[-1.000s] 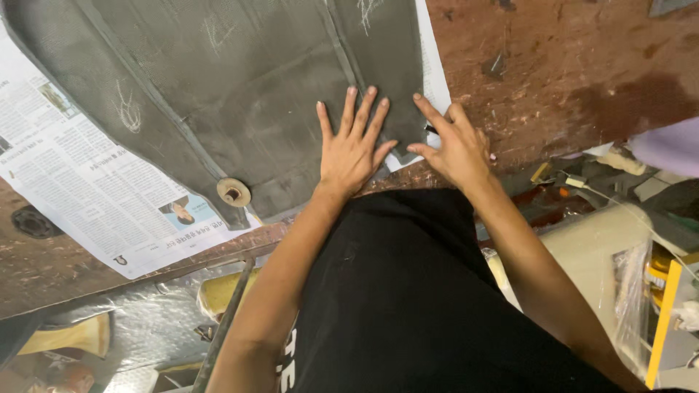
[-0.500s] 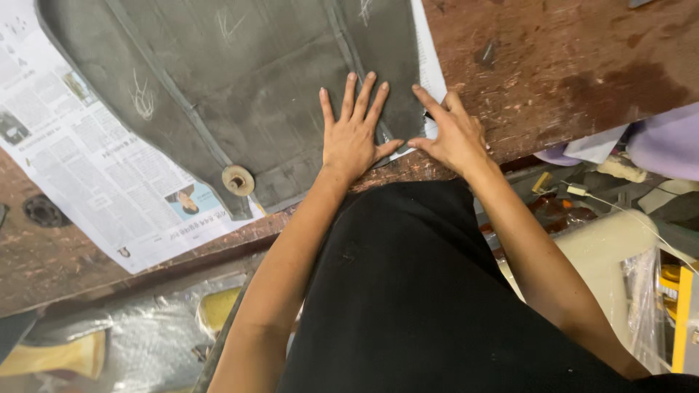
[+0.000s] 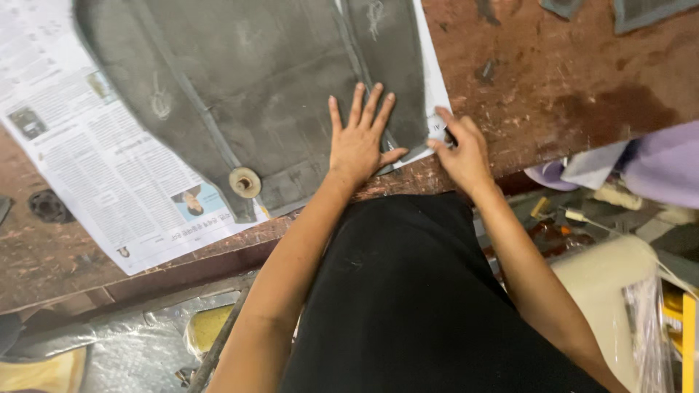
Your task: The person lays gray fabric pieces flat on newspaper spread over a work table, aligns and smooths them by hand, and marks lines and reference points on the pieces with a marker. They use a steel ruler to guide straight marks and place wrenches and a bearing on the fabric as weights while working.
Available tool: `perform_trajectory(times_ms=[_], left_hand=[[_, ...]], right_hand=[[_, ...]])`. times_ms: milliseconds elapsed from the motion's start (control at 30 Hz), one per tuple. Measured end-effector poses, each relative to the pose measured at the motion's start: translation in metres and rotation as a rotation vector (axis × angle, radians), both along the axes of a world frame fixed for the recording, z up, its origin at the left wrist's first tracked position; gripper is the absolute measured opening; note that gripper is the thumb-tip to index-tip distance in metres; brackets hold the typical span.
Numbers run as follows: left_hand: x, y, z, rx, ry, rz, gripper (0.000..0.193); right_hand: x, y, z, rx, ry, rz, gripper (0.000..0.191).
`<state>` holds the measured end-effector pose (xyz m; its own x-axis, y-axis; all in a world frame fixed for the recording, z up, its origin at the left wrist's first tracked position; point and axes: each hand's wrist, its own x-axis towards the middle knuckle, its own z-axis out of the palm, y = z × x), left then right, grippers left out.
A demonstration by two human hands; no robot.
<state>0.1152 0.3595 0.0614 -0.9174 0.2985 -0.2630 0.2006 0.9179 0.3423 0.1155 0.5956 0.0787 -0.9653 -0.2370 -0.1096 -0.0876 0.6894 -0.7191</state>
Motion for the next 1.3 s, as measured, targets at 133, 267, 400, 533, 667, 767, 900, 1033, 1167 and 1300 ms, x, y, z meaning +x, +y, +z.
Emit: perform_trajectory(times_ms=[133,267,400,533,667,767,900,1033,1167,1300], left_hand=[[0.003,-0.001,-0.002,-0.026,0.028,-0.019,0.106],[0.006,0.0,-0.006,-0.022,0.026,-0.03,0.105],[0.006,0.0,-0.008,-0.02,0.025,-0.02,0.105],[0.006,0.0,-0.008,-0.032,0.041,-0.027,0.101],[0.007,0.0,-0.008,-0.018,-0.012,-0.037,0.099],[0.006,-0.007,-0.009,0.042,0.011,-0.063,0.092],[0.007,-0.022,-0.011,0.103,-0.023,-0.155,0.082],[0.009,-0.027,-0.012,0.106,0.007,-0.161,0.084],[0.009,-0.023,-0.011,0.066,0.038,-0.147,0.086],[0.01,-0.018,-0.011,-0.008,0.022,-0.118,0.087]], right_hand=[[0.024,-0.021,0.003,0.02,-0.002,0.047,0.057],[0.046,-0.039,-0.007,-0.07,0.018,0.029,0.047],[0.049,-0.047,-0.014,-0.047,-0.066,-0.046,0.049],[0.049,-0.053,-0.012,0.035,-0.094,-0.074,0.061],[0.051,-0.06,-0.006,0.081,-0.074,-0.093,0.061],[0.05,-0.064,-0.006,0.11,-0.065,-0.105,0.061],[0.054,-0.067,-0.007,0.138,-0.092,-0.133,0.06],[0.063,-0.069,-0.01,0.147,-0.073,-0.156,0.052],[0.062,-0.071,-0.013,0.102,-0.026,-0.179,0.042],[0.057,-0.071,-0.016,0.127,-0.207,-0.235,0.038]])
